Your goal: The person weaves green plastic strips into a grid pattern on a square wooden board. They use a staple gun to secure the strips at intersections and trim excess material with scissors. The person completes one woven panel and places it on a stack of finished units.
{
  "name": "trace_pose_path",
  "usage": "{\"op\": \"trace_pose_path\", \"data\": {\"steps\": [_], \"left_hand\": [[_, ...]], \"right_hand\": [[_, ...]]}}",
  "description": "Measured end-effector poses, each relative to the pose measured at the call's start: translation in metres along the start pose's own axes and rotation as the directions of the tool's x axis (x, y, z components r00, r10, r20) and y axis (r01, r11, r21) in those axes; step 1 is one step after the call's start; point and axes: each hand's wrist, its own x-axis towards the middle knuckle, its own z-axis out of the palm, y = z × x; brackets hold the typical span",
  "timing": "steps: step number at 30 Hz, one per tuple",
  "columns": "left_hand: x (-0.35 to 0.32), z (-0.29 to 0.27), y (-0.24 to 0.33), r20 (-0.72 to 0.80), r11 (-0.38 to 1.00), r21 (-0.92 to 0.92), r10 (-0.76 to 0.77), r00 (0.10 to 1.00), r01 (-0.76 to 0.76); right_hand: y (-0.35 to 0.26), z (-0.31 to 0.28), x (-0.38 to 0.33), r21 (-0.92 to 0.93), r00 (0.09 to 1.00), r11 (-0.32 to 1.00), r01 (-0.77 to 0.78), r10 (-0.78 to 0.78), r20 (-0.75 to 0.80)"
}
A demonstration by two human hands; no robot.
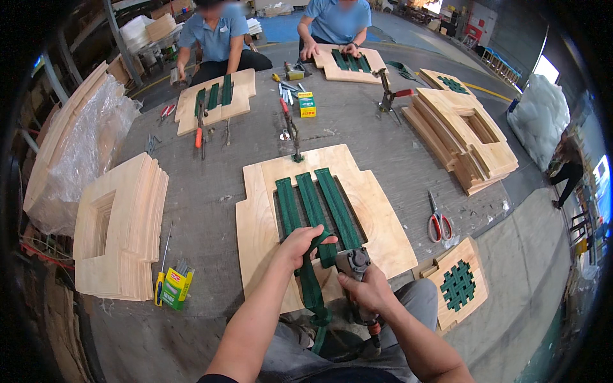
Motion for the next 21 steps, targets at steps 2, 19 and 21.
{"op": "trace_pose_path", "data": {"steps": [2, 19, 21], "left_hand": [[0.000, -0.004, 0.001, 0.025, 1.000, -0.001, -0.007, 1.000, 0.007], [0.002, -0.010, 0.003, 0.042, 0.994, -0.055, -0.094, 0.995, 0.096], [0.001, -0.007, 0.004, 0.058, 0.990, -0.083, -0.111, 0.992, 0.116]], "right_hand": [[-0.003, 0.004, 0.001, -0.025, 1.000, 0.999, -0.025, 0.025, -0.002], [-0.007, 0.015, 0.005, -0.044, 0.997, 0.996, -0.074, 0.075, 0.033], [0.000, 0.018, 0.002, -0.073, 0.999, 0.997, -0.035, 0.037, 0.017]]}}
